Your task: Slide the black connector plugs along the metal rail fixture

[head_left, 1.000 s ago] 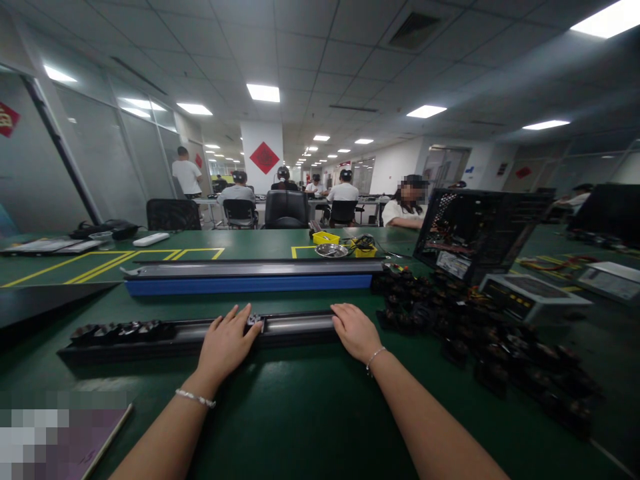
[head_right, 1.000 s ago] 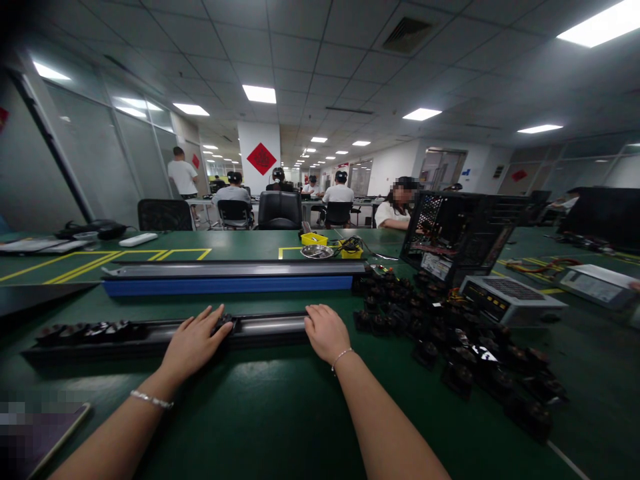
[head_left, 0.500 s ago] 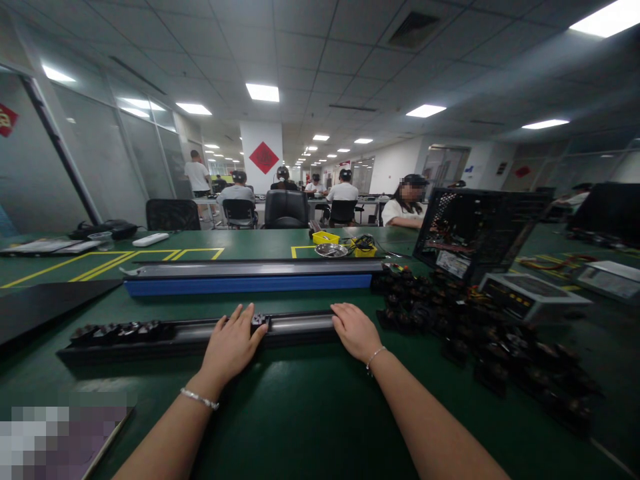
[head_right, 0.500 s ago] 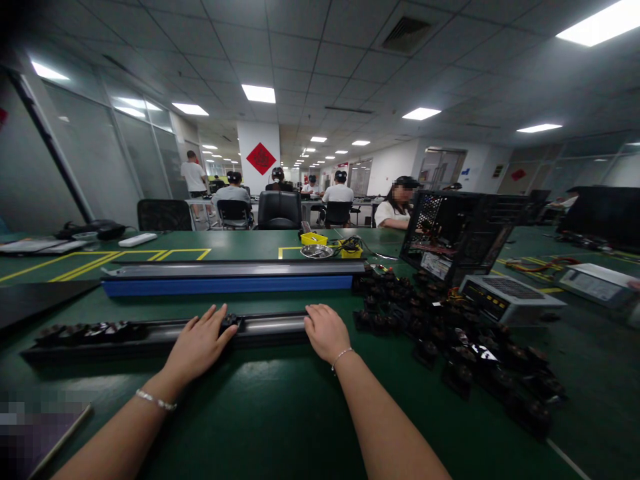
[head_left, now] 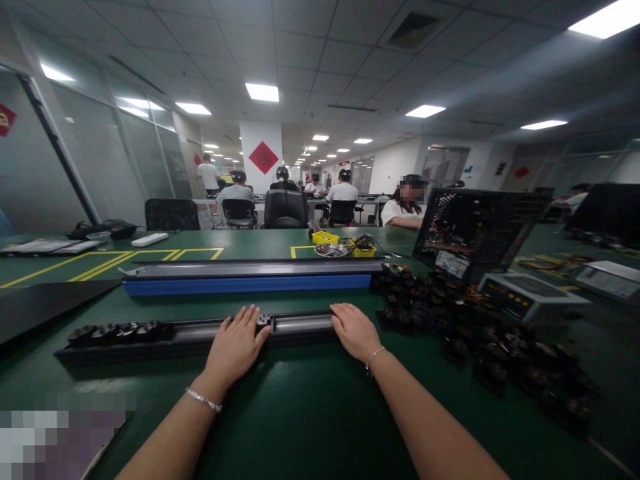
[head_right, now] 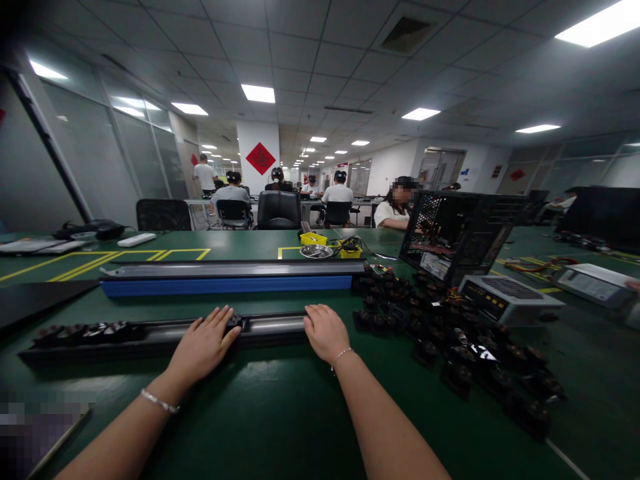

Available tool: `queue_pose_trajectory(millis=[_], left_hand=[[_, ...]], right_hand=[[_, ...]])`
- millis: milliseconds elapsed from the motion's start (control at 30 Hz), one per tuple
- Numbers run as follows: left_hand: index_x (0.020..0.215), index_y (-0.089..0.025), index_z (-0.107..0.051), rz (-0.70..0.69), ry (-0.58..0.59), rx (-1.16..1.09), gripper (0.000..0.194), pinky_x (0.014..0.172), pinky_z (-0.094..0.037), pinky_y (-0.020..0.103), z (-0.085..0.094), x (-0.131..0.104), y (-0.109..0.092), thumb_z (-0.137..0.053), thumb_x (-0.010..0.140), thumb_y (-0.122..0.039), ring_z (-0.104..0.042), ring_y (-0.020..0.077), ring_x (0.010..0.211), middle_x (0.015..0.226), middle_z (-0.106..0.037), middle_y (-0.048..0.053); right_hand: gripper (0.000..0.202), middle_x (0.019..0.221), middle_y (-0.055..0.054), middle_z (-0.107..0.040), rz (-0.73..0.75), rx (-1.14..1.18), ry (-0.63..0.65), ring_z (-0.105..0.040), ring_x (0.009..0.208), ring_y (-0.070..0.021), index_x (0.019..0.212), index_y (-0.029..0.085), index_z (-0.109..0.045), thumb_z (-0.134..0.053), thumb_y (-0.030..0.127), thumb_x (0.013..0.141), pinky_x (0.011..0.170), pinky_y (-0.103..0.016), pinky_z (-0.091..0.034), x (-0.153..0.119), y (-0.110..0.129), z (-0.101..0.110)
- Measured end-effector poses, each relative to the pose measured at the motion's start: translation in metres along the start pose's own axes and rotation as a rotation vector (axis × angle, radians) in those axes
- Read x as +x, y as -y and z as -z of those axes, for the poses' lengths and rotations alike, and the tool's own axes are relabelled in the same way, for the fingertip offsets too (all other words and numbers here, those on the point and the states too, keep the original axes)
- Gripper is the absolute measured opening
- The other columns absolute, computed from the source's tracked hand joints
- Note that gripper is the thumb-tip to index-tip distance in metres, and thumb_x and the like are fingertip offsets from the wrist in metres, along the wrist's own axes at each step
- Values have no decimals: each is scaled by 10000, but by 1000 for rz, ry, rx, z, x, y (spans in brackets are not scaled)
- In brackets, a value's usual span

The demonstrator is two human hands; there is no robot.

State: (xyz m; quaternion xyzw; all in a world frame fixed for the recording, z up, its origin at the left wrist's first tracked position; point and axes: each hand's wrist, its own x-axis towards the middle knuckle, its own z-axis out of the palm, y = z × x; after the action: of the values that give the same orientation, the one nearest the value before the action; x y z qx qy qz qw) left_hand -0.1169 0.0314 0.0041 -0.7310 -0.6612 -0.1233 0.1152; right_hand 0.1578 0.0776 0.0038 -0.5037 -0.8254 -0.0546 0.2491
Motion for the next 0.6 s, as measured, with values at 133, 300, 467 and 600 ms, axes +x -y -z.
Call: queue_pose_trajectory(millis=[133, 300, 467, 600], left_hand=[[1321, -136, -385, -30, -16, 0, 641, 1035, -280, 437, 0, 0, -9, -222, 852, -542, -321, 239, 1291, 1385, -386, 110], [1314, -110, -391, -49, -30, 5, 668, 1035, -294, 434, -2, 0, -14, -213, 850, -556, -325, 251, 1287, 1367, -413, 121], [1318, -113, -389, -75, -19, -5, 700, 1030, -299, 429, -1, -1, -18, -221, 833, -589, -301, 282, 1294, 1376, -402, 115], [1315, -150, -401, -89, -8, -18, 689, 1023, -301, 440, 0, -2, -20, -246, 820, -603, -290, 301, 1296, 1386, -391, 107]], right_hand=[[419, 1193, -60, -577, 1, -7, 0, -470, 1132, -187, 1184, 146, -558, -297, 308, 899, 1017, -337, -324, 0, -1, -1], [422, 1198, -54, -573, -5, -5, 3, -470, 1130, -190, 1186, 149, -558, -294, 312, 899, 1022, -332, -315, 0, -1, -1], [422, 1202, -53, -571, -12, 3, 5, -465, 1135, -187, 1190, 147, -554, -299, 311, 898, 1025, -328, -310, 0, 0, 0], [420, 1197, -57, -574, -13, 5, 7, -465, 1137, -184, 1188, 147, -555, -299, 309, 898, 1023, -331, -312, 0, 1, 1]])
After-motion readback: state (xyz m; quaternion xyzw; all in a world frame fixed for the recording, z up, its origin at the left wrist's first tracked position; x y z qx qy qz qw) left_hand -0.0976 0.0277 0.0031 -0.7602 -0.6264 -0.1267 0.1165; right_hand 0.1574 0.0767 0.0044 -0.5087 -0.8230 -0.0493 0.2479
